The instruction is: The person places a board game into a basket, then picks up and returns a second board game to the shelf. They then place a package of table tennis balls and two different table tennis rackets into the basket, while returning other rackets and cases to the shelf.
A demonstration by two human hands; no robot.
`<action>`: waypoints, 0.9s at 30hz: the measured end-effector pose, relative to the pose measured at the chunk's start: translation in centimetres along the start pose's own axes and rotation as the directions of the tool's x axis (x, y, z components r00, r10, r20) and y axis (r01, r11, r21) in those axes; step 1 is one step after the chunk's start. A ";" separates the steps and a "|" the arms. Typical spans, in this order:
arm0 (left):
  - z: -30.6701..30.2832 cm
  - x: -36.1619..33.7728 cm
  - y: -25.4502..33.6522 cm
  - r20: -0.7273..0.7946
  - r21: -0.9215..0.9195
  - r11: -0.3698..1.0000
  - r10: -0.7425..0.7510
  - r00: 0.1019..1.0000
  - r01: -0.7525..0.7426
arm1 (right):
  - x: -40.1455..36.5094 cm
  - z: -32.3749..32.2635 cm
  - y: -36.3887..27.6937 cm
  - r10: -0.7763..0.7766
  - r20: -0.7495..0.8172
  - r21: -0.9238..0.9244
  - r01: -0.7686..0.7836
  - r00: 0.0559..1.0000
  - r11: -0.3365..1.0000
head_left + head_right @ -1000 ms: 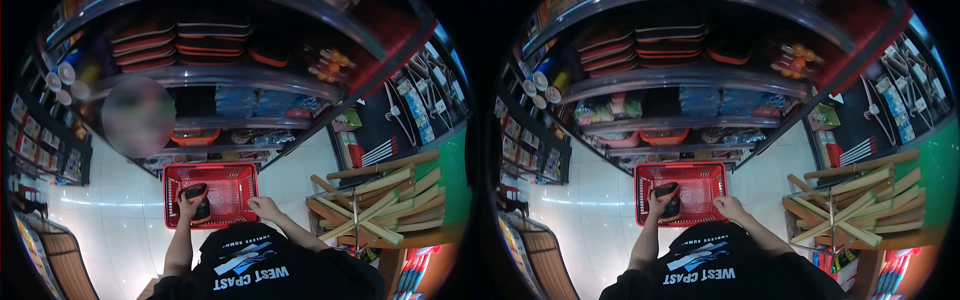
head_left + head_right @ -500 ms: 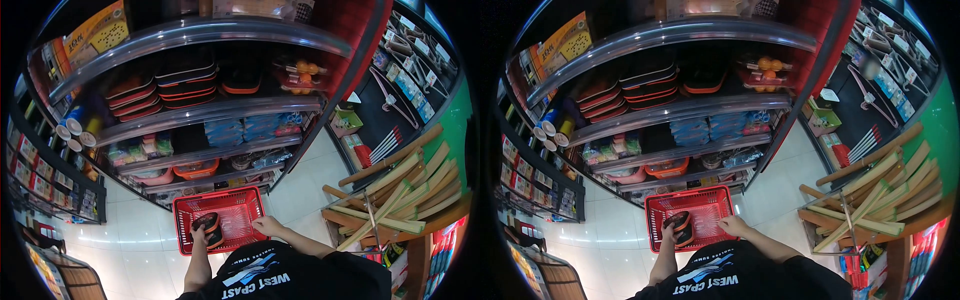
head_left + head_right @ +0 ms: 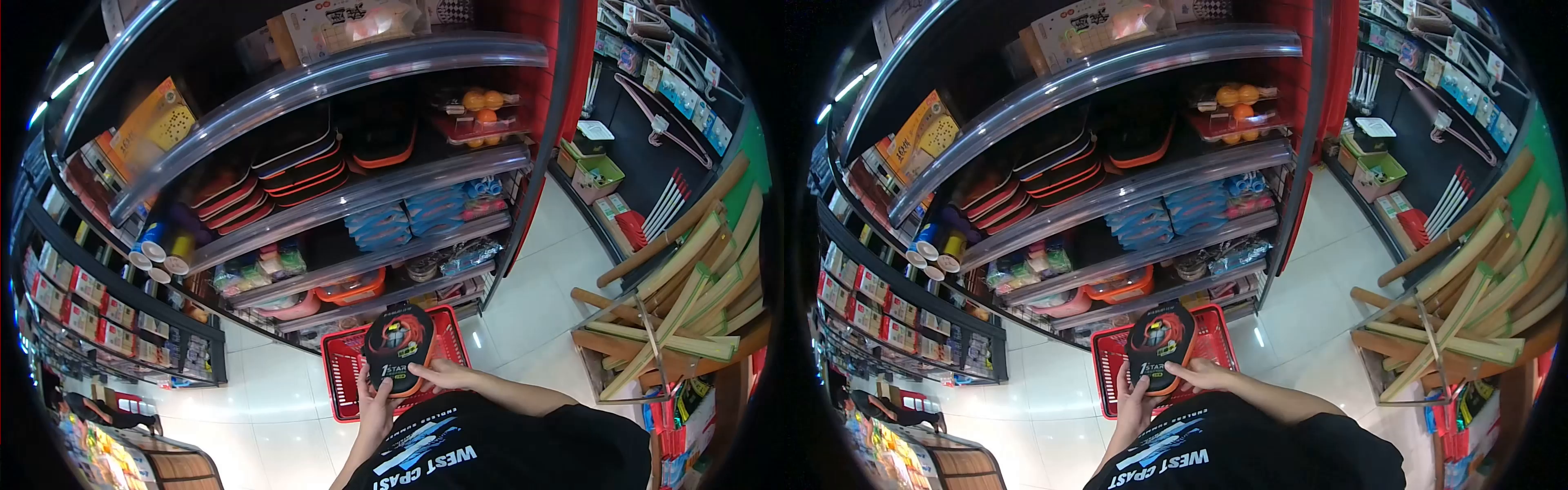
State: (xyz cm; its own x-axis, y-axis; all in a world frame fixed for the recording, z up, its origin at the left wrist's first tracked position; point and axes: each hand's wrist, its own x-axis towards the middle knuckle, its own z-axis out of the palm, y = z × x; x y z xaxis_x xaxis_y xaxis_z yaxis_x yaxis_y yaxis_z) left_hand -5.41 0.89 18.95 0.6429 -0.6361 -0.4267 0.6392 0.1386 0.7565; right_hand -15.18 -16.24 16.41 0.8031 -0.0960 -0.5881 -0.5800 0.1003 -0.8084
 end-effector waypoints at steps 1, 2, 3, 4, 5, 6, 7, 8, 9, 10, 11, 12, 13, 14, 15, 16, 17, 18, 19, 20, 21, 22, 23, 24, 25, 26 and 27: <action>1.0 -0.4 0.8 0.022 -0.016 1.000 0.013 1.000 -0.012 | -0.8 0.1 -0.7 -0.067 -0.044 0.096 0.071 0.997 0.993; 1.5 -0.6 1.2 0.023 -0.010 1.000 0.019 1.000 -0.019 | -1.4 0.0 -1.3 -0.127 -0.094 0.186 0.143 0.987 0.972; 1.9 -0.7 1.6 0.065 0.033 0.997 0.072 0.995 -0.075 | -1.7 -0.1 -1.5 -0.135 -0.096 0.186 0.151 0.986 0.971; 2.4 -0.7 1.8 0.110 0.073 0.989 0.123 0.986 -0.131 | -2.0 -0.3 -1.7 -0.155 -0.114 0.230 0.178 0.981 0.957; 2.8 -0.7 2.0 0.114 0.075 0.988 0.129 0.985 -0.138 | -2.4 -0.6 -2.0 -0.175 -0.132 0.272 0.205 0.976 0.940; 3.1 -0.7 2.2 0.170 0.096 0.971 0.200 0.965 -0.218 | -3.0 -0.7 -2.6 -0.183 -0.132 0.270 0.213 0.974 0.939; 3.8 -1.0 2.8 0.225 0.112 0.949 0.265 0.938 -0.295 | -3.9 -0.8 -3.5 -0.349 -0.200 0.293 0.396 0.915 0.870; 4.8 -1.5 3.6 0.265 0.098 0.946 0.276 0.924 -0.311 | -4.8 -1.1 -4.3 -0.496 -0.271 0.303 0.562 0.825 0.769; 5.6 -1.7 4.5 0.266 0.097 0.945 0.278 0.923 -0.312 | -5.6 -1.7 -5.2 -0.498 -0.270 0.302 0.563 0.824 0.769; 6.3 -1.7 5.3 0.295 0.054 0.952 0.274 0.915 -0.302 | -6.3 -2.5 -6.3 -0.576 -0.301 0.251 0.646 0.760 0.721; 6.9 -1.5 6.0 0.323 0.010 0.957 0.272 0.906 -0.291 | -7.0 -3.4 -7.3 -0.648 -0.325 0.198 0.720 0.689 0.665; 7.9 -1.0 6.5 0.392 0.003 0.939 0.315 0.864 -0.344 | -7.4 -4.3 -8.0 -0.681 -0.339 0.142 0.751 0.649 0.645; 8.8 -0.5 7.0 0.390 -0.003 0.937 0.322 0.863 -0.348 | -7.8 -5.2 -9.0 -0.714 -0.349 0.084 0.779 0.607 0.622; 9.7 -0.2 7.6 0.435 0.023 0.915 0.353 0.828 -0.402 | -8.6 -6.1 -10.3 -0.709 -0.326 0.102 0.768 0.626 0.632; 10.8 0.1 8.3 0.479 0.046 0.888 0.382 0.790 -0.457 | -9.2 -6.9 -11.6 -0.720 -0.314 0.075 0.772 0.619 0.631; 12.1 0.2 9.3 0.498 0.067 0.833 0.449 0.741 -0.550 | -9.4 -7.7 -12.5 -0.733 -0.320 0.046 0.783 0.600 0.620; 13.0 0.9 10.0 0.495 0.056 0.828 0.462 0.736 -0.558 | -9.5 -8.5 -13.6 -0.748 -0.324 0.015 0.794 0.579 0.608; 13.7 1.5 10.8 0.516 0.039 0.835 0.453 0.727 -0.548 | -10.1 -9.1 -15.1 -0.754 -0.330 0.023 0.804 0.568 0.595; 14.4 2.1 11.5 0.536 0.023 0.843 0.443 0.719 -0.537 | -10.5 -9.6 -16.6 -0.760 -0.334 0.033 0.812 0.558 0.582; 15.3 2.7 12.3 0.529 0.013 0.840 0.455 0.716 -0.543 | -10.5 -10.5 -17.7 -0.775 -0.343 -0.034 0.817 0.531 0.575; 16.4 3.3 13.2 0.543 0.025 0.834 0.452 0.708 -0.551 | -10.3 -11.4 -18.7 -0.786 -0.361 -0.096 0.819 0.502 0.566; 17.3 3.9 13.9 0.558 0.037 0.828 0.447 0.699 -0.560 | -9.9 -12.4 -19.5 -0.777 -0.371 -0.096 0.812 0.508 0.576; 18.0 4.6 14.4 0.553 0.027 0.823 0.460 0.695 -0.567 | -9.5 -13.3 -20.3 -0.768 -0.381 -0.095 0.805 0.514 0.586; 18.8 5.4 14.7 0.549 0.020 0.841 0.442 0.709 -0.540 | -9.0 -14.1 -21.1 -0.762 -0.400 -0.082 0.808 0.509 0.583; 19.3 6.1 15.1 0.546 0.014 0.859 0.423 0.723 -0.512 | -9.1 -14.4 -22.1 -0.758 -0.429 -0.118 0.802 0.490 0.585; 19.8 6.7 15.5 0.545 0.033 0.862 0.408 0.732 -0.505 | -8.7 -15.2 -22.7 -0.752 -0.431 -0.131 0.790 0.500 0.600; 20.2 7.3 15.7 0.542 0.023 0.860 0.418 0.729 -0.510 | -8.2 -16.1 -23.0 -0.745 -0.432 -0.144 0.776 0.509 0.614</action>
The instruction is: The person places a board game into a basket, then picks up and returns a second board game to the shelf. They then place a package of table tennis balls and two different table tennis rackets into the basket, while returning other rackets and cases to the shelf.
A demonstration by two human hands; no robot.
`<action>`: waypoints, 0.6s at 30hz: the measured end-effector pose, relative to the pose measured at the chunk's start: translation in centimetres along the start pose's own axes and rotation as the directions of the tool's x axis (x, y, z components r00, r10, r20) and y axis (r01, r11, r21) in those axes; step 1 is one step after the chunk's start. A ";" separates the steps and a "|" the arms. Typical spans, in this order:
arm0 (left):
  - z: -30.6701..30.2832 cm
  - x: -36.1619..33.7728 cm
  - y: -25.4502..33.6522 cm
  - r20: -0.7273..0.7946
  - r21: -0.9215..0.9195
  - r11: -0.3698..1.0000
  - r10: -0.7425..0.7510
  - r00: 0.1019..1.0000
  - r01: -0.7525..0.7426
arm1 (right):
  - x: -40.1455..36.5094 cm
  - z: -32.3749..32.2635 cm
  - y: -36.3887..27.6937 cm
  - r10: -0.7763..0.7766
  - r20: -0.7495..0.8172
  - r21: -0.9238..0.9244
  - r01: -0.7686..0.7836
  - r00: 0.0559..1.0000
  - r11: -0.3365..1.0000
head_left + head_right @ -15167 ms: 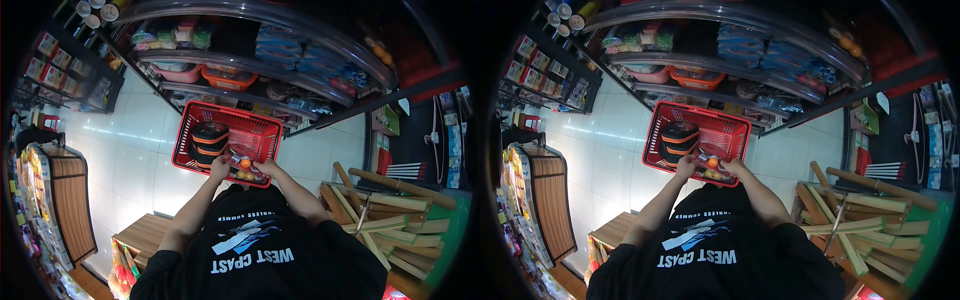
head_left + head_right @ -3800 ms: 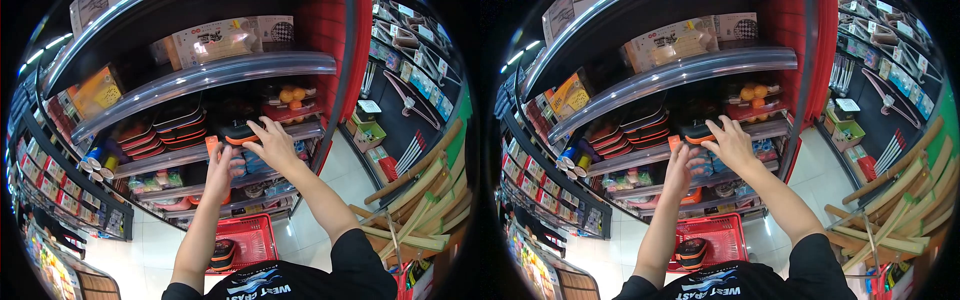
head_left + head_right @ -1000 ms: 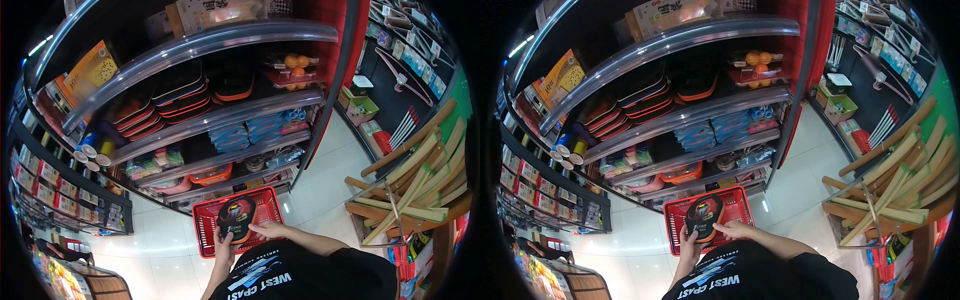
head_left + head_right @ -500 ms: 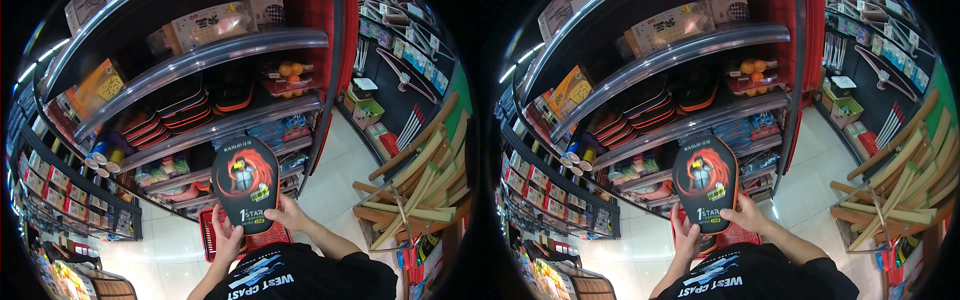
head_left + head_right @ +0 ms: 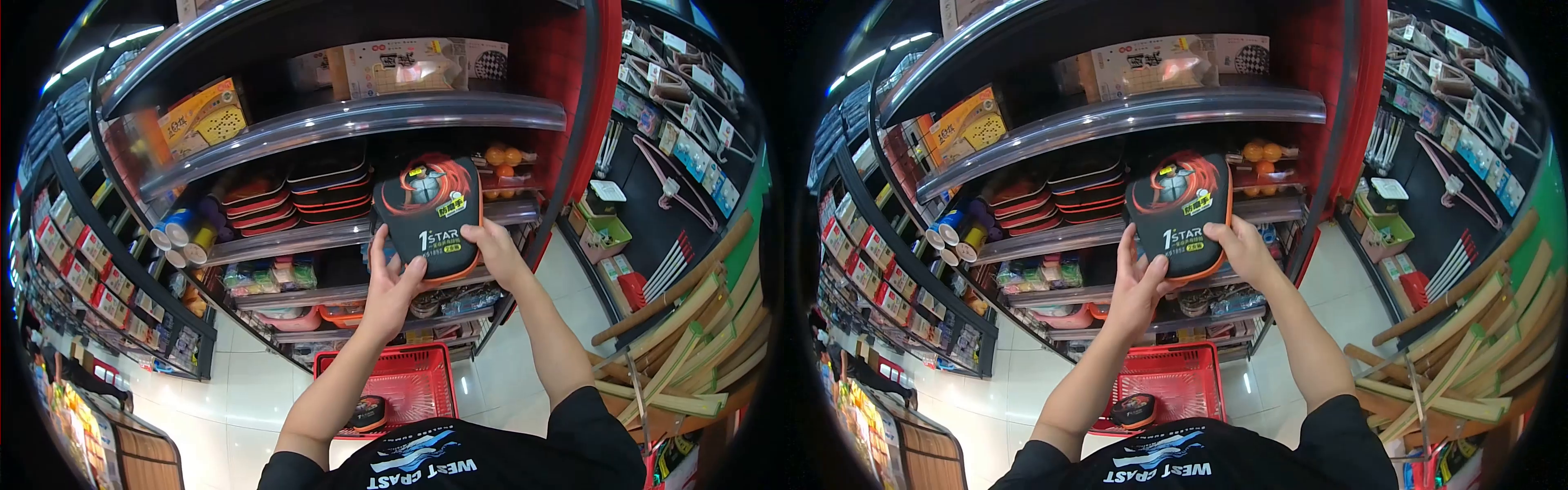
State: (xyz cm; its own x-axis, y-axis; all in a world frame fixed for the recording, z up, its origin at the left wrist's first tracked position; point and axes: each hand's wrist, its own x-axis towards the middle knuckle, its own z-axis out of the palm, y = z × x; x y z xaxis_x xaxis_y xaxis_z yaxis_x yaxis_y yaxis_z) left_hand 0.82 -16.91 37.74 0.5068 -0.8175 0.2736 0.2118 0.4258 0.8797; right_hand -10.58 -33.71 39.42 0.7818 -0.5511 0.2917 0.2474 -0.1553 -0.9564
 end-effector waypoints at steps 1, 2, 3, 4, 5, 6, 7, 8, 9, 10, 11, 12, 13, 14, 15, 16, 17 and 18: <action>0.0 0.7 -0.3 -0.012 -0.018 1.000 -0.024 1.000 0.024 | 0.8 -0.3 0.3 -0.004 0.008 -0.008 0.004 1.000 1.000; 0.0 1.3 -0.4 -0.024 -0.035 0.998 -0.049 0.999 0.048 | 1.5 -0.5 0.7 0.040 0.000 0.018 -0.040 0.999 0.999; 0.2 1.7 -0.6 -0.034 -0.028 0.999 -0.019 0.999 0.018 | 2.2 -0.7 0.8 0.084 -0.007 0.044 -0.084 0.996 0.996; 0.2 2.1 -0.5 -0.039 -0.033 0.999 -0.011 0.999 0.010 | 2.8 -0.7 0.9 0.082 0.001 0.037 -0.082 0.997 0.996; 0.2 2.6 -0.3 -0.051 -0.009 1.000 -0.007 0.999 0.007 | 3.3 -0.8 0.9 0.091 -0.001 0.046 -0.091 0.996 0.995; 0.3 3.0 -0.2 -0.063 0.015 1.000 -0.004 0.998 0.005 | 3.8 -0.8 0.9 0.100 -0.002 0.057 -0.100 0.995 0.993; 0.2 3.5 -0.2 -0.070 0.011 1.000 -0.002 0.998 0.003 | 4.4 -0.9 1.2 0.103 0.004 0.053 -0.103 0.995 0.993; 0.2 4.1 -0.3 -0.085 0.022 1.000 0.020 0.996 -0.018 | 5.0 -1.0 1.6 0.107 -0.018 0.079 -0.105 0.994 0.991; 0.2 4.7 -0.3 -0.100 0.035 0.999 0.041 0.994 -0.038 | 5.6 -1.1 1.8 0.112 -0.041 0.105 -0.107 0.993 0.989; 0.2 5.3 -0.1 -0.106 0.030 0.999 0.040 0.994 -0.037 | 6.2 -1.1 1.9 0.116 -0.064 0.131 -0.107 0.991 0.986; 0.3 5.9 -0.1 -0.112 0.031 0.999 0.041 0.993 -0.038 | 6.6 -1.2 1.9 0.133 -0.077 0.137 -0.121 0.988 0.983; 0.4 6.5 0.0 -0.118 0.031 0.999 0.044 0.992 -0.040 | 6.8 -1.3 1.8 0.139 -0.073 0.132 -0.128 0.988 0.983; 0.4 7.2 0.0 -0.119 0.039 0.999 0.038 0.992 -0.034 | 7.0 -1.4 1.5 0.176 -0.091 0.044 -0.173 0.980 0.984; 0.4 7.9 -0.1 -0.124 0.034 0.999 0.036 0.992 -0.032 | 7.0 -1.4 1.3 0.211 -0.113 -0.042 -0.216 0.971 0.975; 0.2 8.5 -0.2 -0.135 0.039 0.999 0.023 0.991 -0.018 | 6.7 -1.2 1.0 0.213 -0.109 -0.046 -0.219 0.971 0.975; 0.1 9.0 -0.2 -0.148 0.045 0.999 0.015 0.989 -0.008 | 6.1 -0.8 0.7 0.101 -0.184 -0.245 -0.145 0.978 0.959; 0.1 9.3 -0.2 -0.158 0.032 0.999 0.008 0.987 -0.003 | 5.5 -0.4 0.2 -0.029 -0.230 -0.439 -0.077 0.973 0.895; 0.0 9.5 -0.2 -0.168 0.028 1.000 0.015 0.986 -0.011 | 4.8 0.0 -0.1 -0.165 -0.246 -0.616 -0.023 0.955 0.787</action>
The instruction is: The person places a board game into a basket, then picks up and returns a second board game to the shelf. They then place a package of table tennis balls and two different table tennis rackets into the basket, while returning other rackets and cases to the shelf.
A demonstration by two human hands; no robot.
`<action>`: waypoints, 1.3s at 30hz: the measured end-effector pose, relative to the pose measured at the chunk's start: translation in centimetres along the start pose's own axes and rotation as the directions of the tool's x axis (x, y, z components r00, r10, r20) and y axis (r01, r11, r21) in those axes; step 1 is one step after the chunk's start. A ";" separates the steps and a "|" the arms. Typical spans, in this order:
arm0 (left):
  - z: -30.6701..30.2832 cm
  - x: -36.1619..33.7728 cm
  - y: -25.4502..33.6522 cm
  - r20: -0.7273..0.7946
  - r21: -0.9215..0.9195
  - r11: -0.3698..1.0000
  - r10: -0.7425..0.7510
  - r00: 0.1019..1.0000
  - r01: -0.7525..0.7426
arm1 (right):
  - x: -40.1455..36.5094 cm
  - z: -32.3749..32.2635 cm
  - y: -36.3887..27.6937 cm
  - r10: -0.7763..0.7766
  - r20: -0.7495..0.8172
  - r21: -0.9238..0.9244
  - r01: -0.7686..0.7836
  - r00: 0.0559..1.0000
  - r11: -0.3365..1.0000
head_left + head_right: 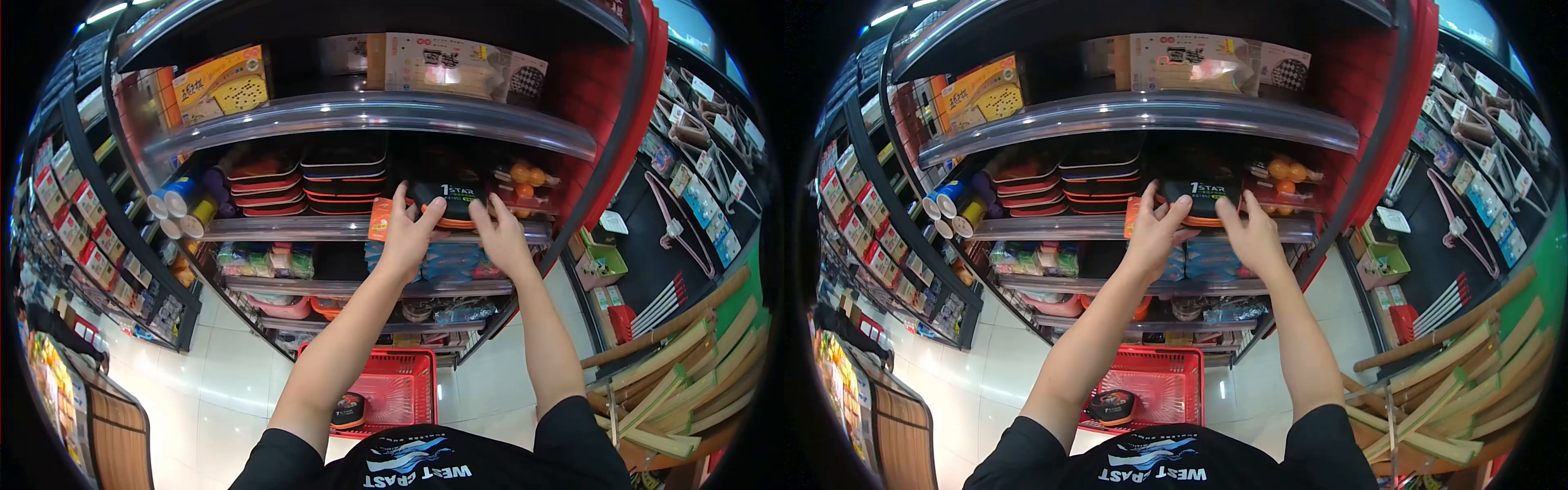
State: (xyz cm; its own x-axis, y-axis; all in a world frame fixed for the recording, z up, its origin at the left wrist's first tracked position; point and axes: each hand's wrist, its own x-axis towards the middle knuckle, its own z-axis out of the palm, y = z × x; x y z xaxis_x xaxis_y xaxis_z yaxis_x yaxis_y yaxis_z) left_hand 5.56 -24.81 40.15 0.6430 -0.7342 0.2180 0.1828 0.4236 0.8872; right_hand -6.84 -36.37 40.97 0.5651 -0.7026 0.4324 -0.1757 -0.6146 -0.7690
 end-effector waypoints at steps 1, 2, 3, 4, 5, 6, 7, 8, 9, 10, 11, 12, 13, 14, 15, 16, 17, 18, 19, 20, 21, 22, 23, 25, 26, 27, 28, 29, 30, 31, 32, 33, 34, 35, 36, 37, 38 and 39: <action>0.0 0.2 0.0 0.010 -0.004 1.000 -0.001 1.000 0.001 | -0.8 -0.3 -0.3 -0.083 0.003 -0.119 0.083 0.997 0.989; 0.1 0.3 -0.1 0.022 -0.007 1.000 -0.006 1.000 0.006 | -0.8 -0.3 -0.8 -0.085 0.013 -0.121 0.086 0.996 0.989; 0.2 0.4 -0.2 0.033 -0.045 0.999 -0.001 0.999 0.003 | -1.0 0.0 -1.3 -0.246 -0.019 -0.232 0.235 0.969 0.944; 0.0 0.4 -0.4 0.027 -0.048 0.999 -0.008 1.000 0.009 | -1.3 0.2 -1.4 -0.400 -0.032 -0.343 0.366 0.916 0.865; 0.0 0.4 -0.5 0.038 -0.045 0.999 -0.015 0.999 0.016 | -0.8 0.5 -1.3 -0.379 -0.009 -0.363 0.350 0.925 0.864; -0.1 0.4 -0.5 0.052 -0.041 0.999 -0.019 0.998 0.022 | -0.4 0.5 -1.2 -0.375 -0.007 -0.365 0.347 0.927 0.864; -0.2 0.0 -0.7 0.053 -0.043 0.999 -0.021 0.998 0.023 | 0.0 0.6 -1.1 -0.368 0.026 -0.420 0.344 0.929 0.839; -0.5 -1.0 -0.9 0.049 0.049 0.999 0.020 0.999 -0.023 | 0.4 0.7 -1.2 -0.361 0.057 -0.472 0.344 0.931 0.812; -1.0 -2.0 -1.2 0.048 0.142 0.988 0.061 0.997 -0.067 | 0.7 0.8 -1.6 -0.340 0.062 -0.506 0.323 0.939 0.800; -1.6 -3.1 -1.6 0.049 0.144 0.988 0.057 0.997 -0.064 | 1.2 1.0 -1.4 -0.336 0.061 -0.504 0.320 0.940 0.802; -2.3 -4.2 -2.0 0.061 0.185 0.980 0.059 0.996 -0.069 | 1.9 1.4 -1.1 -0.348 0.072 -0.514 0.334 0.935 0.790; -3.0 -5.4 -2.5 0.074 0.225 0.972 0.059 0.996 -0.074 | 2.4 1.6 -1.0 -0.360 0.083 -0.524 0.348 0.929 0.777; -3.9 -6.6 -3.1 0.073 0.226 0.972 0.054 0.996 -0.070 | 2.8 1.8 -1.0 -0.356 0.084 -0.523 0.345 0.931 0.779; -4.9 -7.7 -3.9 0.079 0.227 0.973 0.028 0.996 -0.045 | 3.2 2.0 -1.2 -0.342 0.110 -0.544 0.345 0.933 0.765; -6.0 -8.9 -4.7 0.083 0.227 0.974 0.002 0.997 -0.021 | 3.6 2.2 -1.3 -0.328 0.137 -0.564 0.346 0.935 0.750; -7.0 -10.1 -5.4 0.081 0.229 0.973 -0.001 0.997 -0.018 | 4.0 2.4 -1.3 -0.325 0.138 -0.562 0.344 0.936 0.752; -8.1 -11.5 -6.1 0.057 0.234 0.971 -0.073 0.996 0.058 | 4.3 2.4 -1.2 -0.326 0.158 -0.577 0.355 0.932 0.736; -9.2 -12.8 -6.9 0.033 0.236 0.962 -0.146 0.989 0.134 | 4.4 2.5 -1.1 -0.325 0.179 -0.592 0.366 0.928 0.718; -10.5 -14.1 -7.8 0.029 0.232 0.962 -0.154 0.988 0.143 | 4.5 2.6 -1.2 -0.325 0.188 -0.607 0.370 0.927 0.704; -11.8 -15.4 -8.9 -0.015 0.231 0.946 -0.230 0.973 0.227 | 4.4 2.7 -1.4 -0.317 0.196 -0.607 0.369 0.928 0.704; -13.0 -16.7 -10.0 -0.058 0.225 0.924 -0.305 0.951 0.310 | 4.3 2.8 -1.7 -0.280 0.192 -0.611 0.337 0.941 0.716; -14.2 -18.1 -11.0 -0.060 0.219 0.923 -0.311 0.948 0.317 | 4.2 2.8 -1.8 -0.244 0.185 -0.616 0.306 0.952 0.726; -15.3 -19.5 -12.0 -0.110 0.265 0.888 -0.359 0.927 0.376 | 4.0 3.0 -1.5 -0.264 0.176 -0.621 0.315 0.948 0.718; -16.0 -21.3 -12.5 -0.157 0.307 0.846 -0.408 0.900 0.437 | 3.6 3.2 -1.4 -0.265 0.156 -0.615 0.304 0.952 0.728; -16.3 -22.0 -12.7 -0.177 0.288 0.843 -0.419 0.891 0.454 | 3.5 3.2 -1.5 -0.275 0.133 -0.606 0.298 0.952 0.738; -16.2 -22.3 -12.5 -0.198 0.269 0.840 -0.431 0.880 0.472 | 3.5 3.3 -1.5 -0.273 0.135 -0.610 0.297 0.953 0.735; -16.0 -22.1 -12.3 -0.196 0.264 0.840 -0.435 0.879 0.474 | 3.6 3.3 -1.4 -0.286 0.125 -0.605 0.301 0.950 0.737; -15.8 -21.3 -12.2 -0.173 0.257 0.882 -0.360 0.917 0.395 | 3.6 3.3 -1.3 -0.299 0.116 -0.599 0.307 0.947 0.740; -15.4 -20.3 -11.6 -0.151 0.248 0.917 -0.281 0.948 0.311 | 3.6 3.3 -1.3 -0.298 0.118 -0.602 0.307 0.947 0.737; -14.2 -18.7 -9.4 -0.151 0.306 0.908 -0.251 0.956 0.287 | 3.7 3.3 -1.3 -0.288 0.114 -0.594 0.298 0.951 0.748; -13.7 -16.9 -8.7 -0.121 0.312 0.929 -0.169 0.978 0.199 | 3.7 3.4 -1.3 -0.278 0.110 -0.585 0.288 0.954 0.758; -13.2 -15.0 -8.0 -0.090 0.315 0.943 -0.084 0.992 0.109 | 3.6 3.4 -1.4 -0.282 0.108 -0.585 0.290 0.953 0.757; -12.4 -13.0 -6.3 -0.093 0.403 0.910 -0.063 0.994 0.095 | 3.5 3.4 -1.5 -0.269 0.109 -0.589 0.280 0.957 0.758; -11.4 -11.0 -5.2 -0.067 0.404 0.914 0.073 0.995 -0.040 | 3.4 3.3 -1.5 -0.258 0.108 -0.592 0.271 0.960 0.759; -10.7 -8.8 -4.6 -0.070 0.420 0.902 0.137 0.988 -0.095 | 3.4 3.3 -1.6 -0.265 0.104 -0.592 0.274 0.959 0.758; -9.9 -6.9 -3.3 -0.061 0.525 0.840 0.196 0.979 -0.135 | 3.5 3.3 -1.5 -0.264 0.106 -0.586 0.275 0.959 0.762; -9.0 -5.2 -2.1 -0.068 0.577 0.808 0.190 0.979 -0.117 | 3.5 3.2 -1.5 -0.261 0.107 -0.580 0.274 0.959 0.767; -8.3 -3.5 -1.4 -0.069 0.645 0.755 0.210 0.975 -0.117 | 3.4 3.1 -1.6 -0.268 0.105 -0.578 0.278 0.958 0.767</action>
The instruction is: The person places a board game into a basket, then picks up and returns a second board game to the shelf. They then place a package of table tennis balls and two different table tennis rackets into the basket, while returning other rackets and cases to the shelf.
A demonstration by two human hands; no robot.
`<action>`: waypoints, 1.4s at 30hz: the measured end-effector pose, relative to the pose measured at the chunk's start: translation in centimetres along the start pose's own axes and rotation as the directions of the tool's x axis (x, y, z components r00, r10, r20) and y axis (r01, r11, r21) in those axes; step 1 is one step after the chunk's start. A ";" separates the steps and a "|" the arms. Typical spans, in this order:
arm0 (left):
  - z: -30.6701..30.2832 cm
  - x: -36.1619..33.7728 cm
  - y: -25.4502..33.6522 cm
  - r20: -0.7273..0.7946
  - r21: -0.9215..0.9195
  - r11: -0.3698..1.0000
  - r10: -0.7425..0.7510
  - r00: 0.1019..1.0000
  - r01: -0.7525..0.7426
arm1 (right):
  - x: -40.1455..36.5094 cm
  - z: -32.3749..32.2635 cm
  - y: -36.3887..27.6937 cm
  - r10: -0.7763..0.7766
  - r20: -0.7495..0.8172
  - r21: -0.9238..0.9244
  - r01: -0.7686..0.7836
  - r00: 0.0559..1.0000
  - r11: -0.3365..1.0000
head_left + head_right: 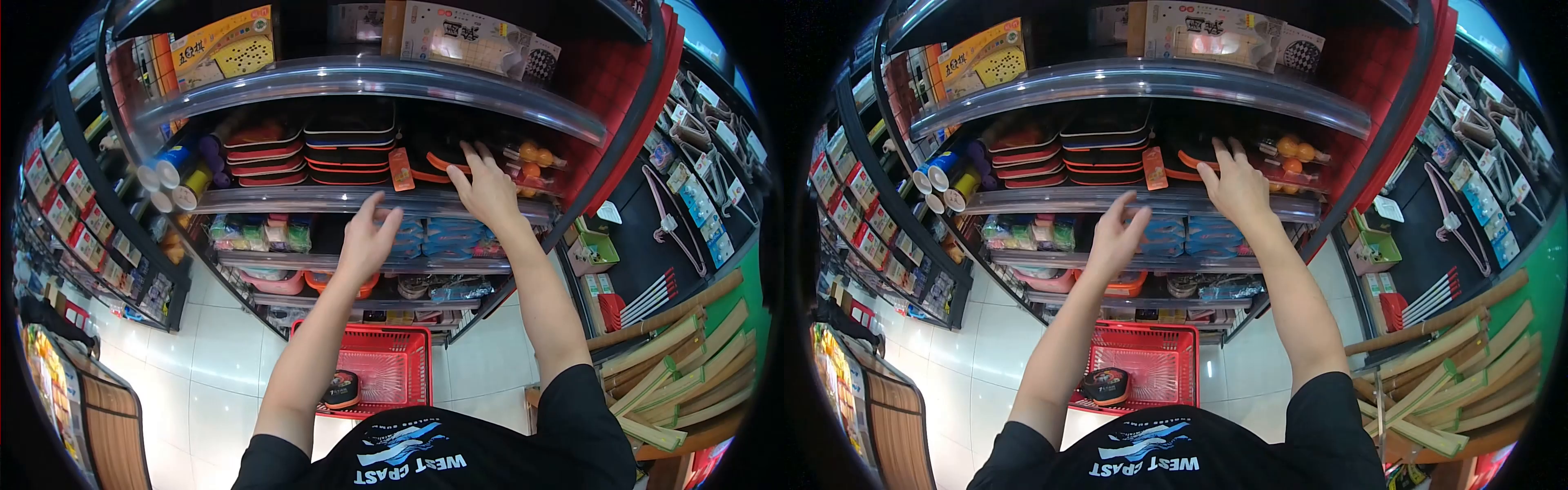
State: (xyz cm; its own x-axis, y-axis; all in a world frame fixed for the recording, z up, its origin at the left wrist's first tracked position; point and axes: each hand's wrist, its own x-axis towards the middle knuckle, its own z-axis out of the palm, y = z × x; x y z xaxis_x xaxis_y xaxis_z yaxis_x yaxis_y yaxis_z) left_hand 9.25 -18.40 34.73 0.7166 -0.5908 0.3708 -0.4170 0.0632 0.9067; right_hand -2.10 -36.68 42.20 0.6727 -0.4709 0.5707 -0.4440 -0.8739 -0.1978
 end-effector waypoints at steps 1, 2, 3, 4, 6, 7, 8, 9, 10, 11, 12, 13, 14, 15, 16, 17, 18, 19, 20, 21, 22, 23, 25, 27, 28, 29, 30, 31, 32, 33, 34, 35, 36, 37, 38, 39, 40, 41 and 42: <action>0.4 1.4 0.5 0.000 0.001 1.000 0.006 1.000 -0.006 | 0.0 0.0 0.1 0.000 -0.006 0.000 0.000 1.000 1.000; 0.7 2.7 0.9 0.024 0.038 0.997 -0.068 0.997 0.068 | 0.1 0.0 0.3 -0.005 -0.003 0.006 0.005 1.000 1.000; 1.0 3.6 1.3 0.045 0.077 0.987 -0.144 0.989 0.140 | 0.2 0.0 0.3 -0.009 0.000 0.013 0.009 1.000 1.000; 1.1 4.2 1.9 0.076 0.061 0.984 -0.172 0.982 0.167 | 0.1 -0.1 0.3 -0.012 -0.005 0.000 0.012 1.000 1.000; 1.7 5.1 1.3 0.069 0.042 0.983 -0.181 0.981 0.178 | 0.3 0.1 0.6 -0.019 -0.019 0.004 0.019 1.000 1.000; 2.1 5.5 0.7 0.060 0.016 0.981 -0.196 0.979 0.196 | 0.3 0.3 0.7 -0.030 -0.024 0.003 0.030 0.999 1.000; 2.5 5.7 0.1 0.063 0.021 0.981 -0.192 0.979 0.191 | 0.3 0.3 0.8 -0.026 -0.029 0.006 0.026 0.999 1.000; 2.8 5.5 -0.1 -0.013 0.113 0.991 -0.071 0.997 0.072 | 0.2 0.4 0.9 -0.048 -0.052 -0.016 0.047 0.997 0.999; 3.1 5.5 -0.3 -0.077 0.211 0.977 0.057 0.995 -0.040 | 0.1 0.5 1.0 -0.071 -0.073 -0.039 0.068 0.995 0.997; 3.3 5.6 -0.5 -0.073 0.216 0.975 0.060 0.996 -0.043 | 0.2 0.5 1.1 -0.066 -0.077 -0.036 0.064 0.995 0.997; 3.5 5.2 0.3 -0.118 0.337 0.936 0.148 0.982 -0.101 | 0.1 0.5 1.2 -0.074 -0.083 -0.035 0.071 0.994 0.997; 3.6 5.0 0.9 -0.153 0.453 0.879 0.238 0.959 -0.145 | 0.0 0.5 1.2 -0.084 -0.087 -0.034 0.081 0.993 0.996; 3.7 5.0 1.0 -0.154 0.455 0.879 0.234 0.960 -0.141 | -0.1 0.5 1.3 -0.084 -0.083 -0.032 0.082 0.993 0.996; 3.8 5.1 1.1 -0.141 0.525 0.837 0.266 0.954 -0.155 | -0.1 0.4 1.3 -0.090 -0.086 -0.027 0.088 0.992 0.996; 3.8 5.3 1.2 -0.126 0.592 0.788 0.298 0.946 -0.170 | 0.1 0.4 1.3 -0.097 -0.092 -0.021 0.095 0.991 0.995; 3.9 5.3 1.4 -0.130 0.595 0.786 0.299 0.945 -0.167 | 0.2 0.5 1.4 -0.101 -0.092 -0.018 0.100 0.991 0.995; 4.0 5.2 1.8 -0.099 0.612 0.768 0.312 0.945 -0.189 | 0.1 0.6 1.5 -0.109 -0.105 -0.015 0.108 0.988 0.994; 4.0 5.0 2.0 -0.066 0.628 0.749 0.322 0.944 -0.211 | 0.1 0.7 1.5 -0.115 -0.117 -0.013 0.114 0.986 0.993; 3.9 5.2 2.0 -0.066 0.612 0.763 0.310 0.948 -0.207 | 0.1 0.6 1.5 -0.116 -0.115 -0.010 0.116 0.987 0.993; 3.8 5.3 1.9 -0.067 0.614 0.763 0.307 0.949 -0.204 | 0.0 0.2 1.3 -0.087 -0.082 0.006 0.088 0.993 0.996; 3.8 5.4 1.9 -0.050 0.618 0.747 0.348 0.936 -0.245 | 0.0 0.0 1.2 -0.059 -0.049 0.021 0.060 0.997 0.998; 3.7 5.5 1.9 -0.033 0.622 0.729 0.389 0.921 -0.286 | 0.1 0.2 1.3 -0.060 -0.047 0.024 0.061 0.997 0.998; 3.6 5.7 1.9 -0.025 0.619 0.721 0.413 0.910 -0.311 | 0.1 0.7 1.6 -0.114 -0.116 -0.006 0.114 0.987 0.993; 3.6 5.7 2.0 -0.013 0.614 0.712 0.442 0.897 -0.342 | 0.1 0.8 1.7 -0.115 -0.120 -0.011 0.115 0.986 0.993; 3.6 5.6 2.0 0.015 0.642 0.686 0.435 0.900 -0.342 | 0.1 0.8 1.8 -0.116 -0.125 -0.017 0.115 0.985 0.993; 3.5 5.5 2.2 0.040 0.669 0.659 0.429 0.903 -0.343 | 0.1 0.8 1.8 -0.115 -0.127 -0.017 0.114 0.985 0.993; 3.5 5.6 2.3 0.042 0.668 0.659 0.431 0.901 -0.346 | 0.2 0.8 1.8 -0.117 -0.124 -0.017 0.116 0.985 0.993; 3.3 5.7 2.4 0.041 0.673 0.664 0.405 0.913 -0.325 | 0.1 0.8 1.8 -0.117 -0.121 -0.017 0.116 0.986 0.993; 3.1 5.7 2.4 0.039 0.679 0.670 0.377 0.925 -0.301 | 0.1 0.7 1.7 -0.113 -0.120 -0.018 0.112 0.986 0.994; 2.9 5.9 2.2 0.042 0.677 0.671 0.376 0.926 -0.303 | 0.2 0.6 1.6 -0.119 -0.126 -0.016 0.118 0.985 0.993; 2.6 6.3 1.8 0.008 0.683 0.678 0.367 0.930 -0.273 | 0.2 0.5 1.4 -0.125 -0.132 -0.015 0.124 0.983 0.992; 2.4 6.6 1.6 -0.025 0.687 0.684 0.358 0.933 -0.244 | 0.3 0.7 1.3 -0.121 -0.131 -0.015 0.121 0.984 0.993; 2.3 6.6 1.7 -0.053 0.667 0.717 0.316 0.947 -0.202 | 0.5 0.8 1.2 -0.112 -0.127 -0.027 0.110 0.986 0.994; 2.2 6.7 1.5 -0.049 0.666 0.717 0.318 0.947 -0.206 | 0.7 1.0 1.2 -0.102 -0.124 -0.037 0.098 0.987 0.994; 2.2 6.6 1.2 -0.057 0.635 0.735 0.351 0.935 -0.237 | 0.9 1.3 1.1 -0.099 -0.127 -0.038 0.095 0.987 0.995; 2.3 6.6 1.0 -0.066 0.604 0.751 0.381 0.922 -0.267 | 1.0 1.6 1.1 -0.094 -0.136 -0.038 0.090 0.986 0.995; 2.3 6.7 0.9 -0.064 0.604 0.750 0.381 0.922 -0.268 | 1.2 1.7 1.0 -0.091 -0.144 -0.037 0.087 0.985 0.996; 2.3 6.7 0.7 -0.054 0.609 0.743 0.388 0.920 -0.278 | 1.4 1.7 0.9 -0.091 -0.143 -0.035 0.087 0.985 0.996; 2.2 6.6 0.7 -0.046 0.613 0.737 0.393 0.918 -0.285 | 1.5 1.3 0.6 -0.056 -0.112 -0.011 0.055 0.992 0.998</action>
State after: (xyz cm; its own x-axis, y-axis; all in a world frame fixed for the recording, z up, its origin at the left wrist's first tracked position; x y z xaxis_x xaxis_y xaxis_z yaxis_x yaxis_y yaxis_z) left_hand 12.48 -24.02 37.41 0.5196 -0.4807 0.7064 -0.8543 -0.2782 0.4391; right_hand -0.56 -38.12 41.87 0.6263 -0.4046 0.6663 -0.4128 -0.8972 -0.1569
